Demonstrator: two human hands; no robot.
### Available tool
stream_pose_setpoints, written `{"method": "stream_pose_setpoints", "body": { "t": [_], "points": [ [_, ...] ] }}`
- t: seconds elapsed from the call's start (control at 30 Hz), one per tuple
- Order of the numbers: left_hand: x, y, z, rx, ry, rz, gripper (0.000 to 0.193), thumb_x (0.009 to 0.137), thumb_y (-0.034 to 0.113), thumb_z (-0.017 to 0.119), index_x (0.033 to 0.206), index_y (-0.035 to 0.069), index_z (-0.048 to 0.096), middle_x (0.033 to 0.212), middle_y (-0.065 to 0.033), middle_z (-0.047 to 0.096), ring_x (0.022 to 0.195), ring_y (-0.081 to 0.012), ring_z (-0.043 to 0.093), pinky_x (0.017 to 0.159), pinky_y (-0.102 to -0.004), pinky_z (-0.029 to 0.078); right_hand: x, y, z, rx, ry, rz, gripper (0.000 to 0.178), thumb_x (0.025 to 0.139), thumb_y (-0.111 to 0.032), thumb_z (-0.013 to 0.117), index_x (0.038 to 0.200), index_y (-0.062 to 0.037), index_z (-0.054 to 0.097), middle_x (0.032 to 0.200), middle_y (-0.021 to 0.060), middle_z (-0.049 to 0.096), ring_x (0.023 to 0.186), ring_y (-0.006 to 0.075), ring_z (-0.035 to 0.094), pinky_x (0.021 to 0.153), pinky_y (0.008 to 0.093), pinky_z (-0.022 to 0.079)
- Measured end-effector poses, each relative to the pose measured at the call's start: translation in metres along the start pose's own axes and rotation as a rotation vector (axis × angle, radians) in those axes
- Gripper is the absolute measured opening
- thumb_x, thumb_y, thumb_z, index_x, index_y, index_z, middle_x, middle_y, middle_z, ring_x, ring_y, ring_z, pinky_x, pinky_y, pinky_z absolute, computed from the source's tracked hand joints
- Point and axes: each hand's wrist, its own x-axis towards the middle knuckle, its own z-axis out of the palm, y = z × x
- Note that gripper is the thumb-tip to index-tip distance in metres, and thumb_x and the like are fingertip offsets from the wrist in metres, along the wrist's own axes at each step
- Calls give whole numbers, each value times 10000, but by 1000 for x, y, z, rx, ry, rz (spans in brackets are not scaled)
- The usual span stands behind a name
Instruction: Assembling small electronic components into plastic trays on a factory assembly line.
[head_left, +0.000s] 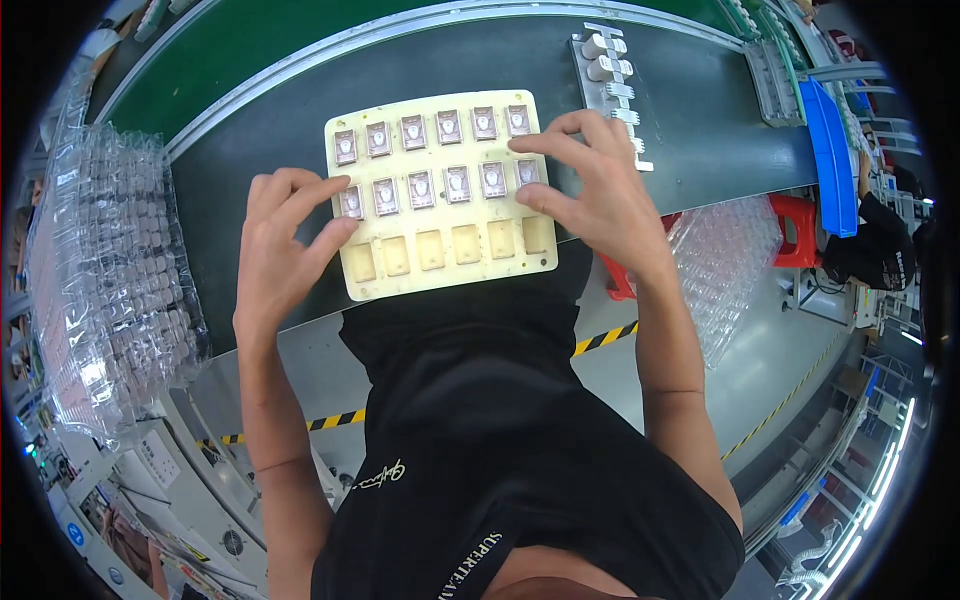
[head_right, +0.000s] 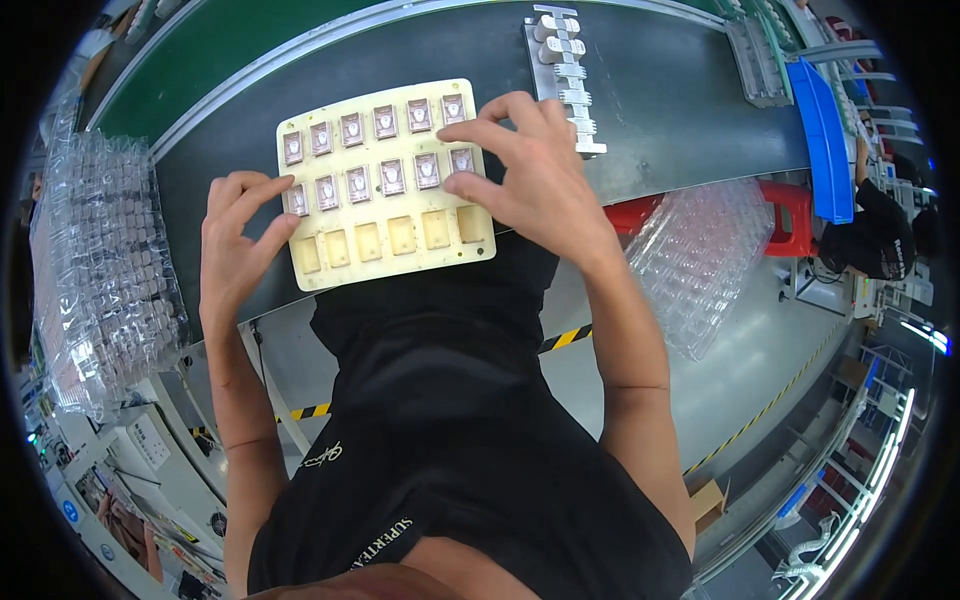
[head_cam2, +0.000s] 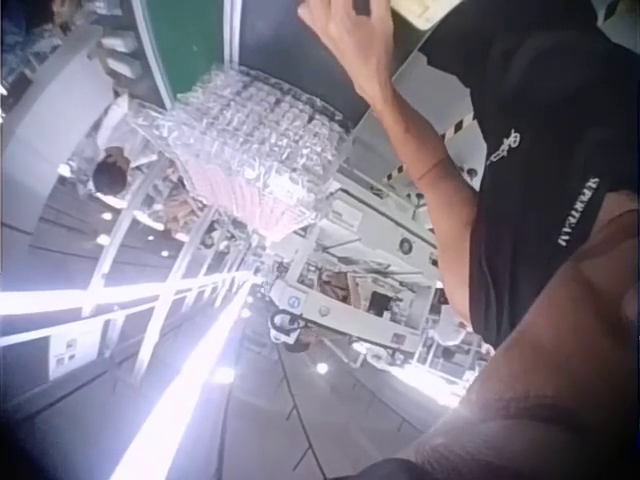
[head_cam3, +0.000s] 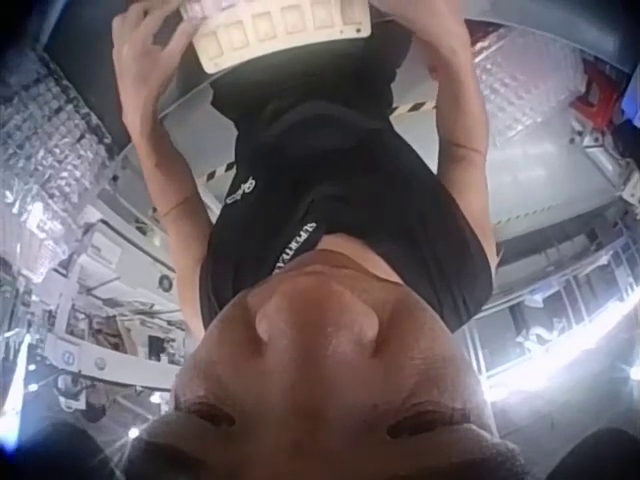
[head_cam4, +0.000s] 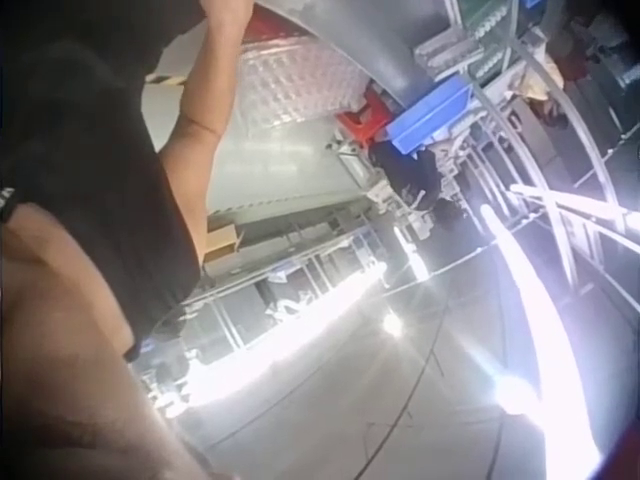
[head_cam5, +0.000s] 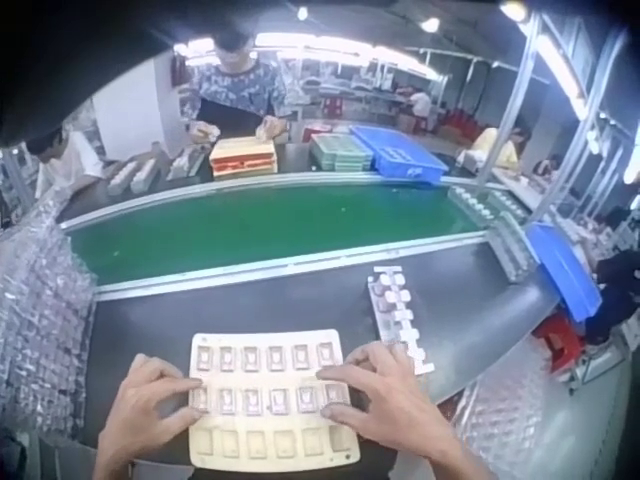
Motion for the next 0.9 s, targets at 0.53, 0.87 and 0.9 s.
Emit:
{"method": "stream_pose_setpoints", "body": {
  "t": [0.53, 0.87, 0.9],
  "points": [
    [0, -2, 6, -128, -50, -132, 284, 787, 114, 764, 1062, 46, 740, 998, -87, 608, 967, -263, 555, 857, -372, 471, 15, -33, 30, -35, 43, -180, 252, 801, -262, 799, 1040, -186, 779, 1068, 10, 583, 1038, 253, 481, 899, 403, 364],
    [-1, -6, 3, -167, -17, -132, 316, 796, 135, 763, 1103, 64, 735, 1032, -83, 645, 967, -255, 574, 815, -361, 480, 15, -28, 34, -30, 24, -161, 267, 779, -298, 821, 1027, -203, 794, 1051, 1, 590, 1018, 249, 472, 882, 401, 369],
    [0, -7, 2, -196, -10, -148, 315, 803, 146, 758, 1108, 68, 735, 1031, -78, 656, 958, -250, 580, 797, -355, 483, 14, -28, 34, -31, 24, -162, 267, 779, -298, 821, 1027, -203, 794, 1051, 1, 590, 1018, 249, 472, 882, 401, 369]
  ]
}}
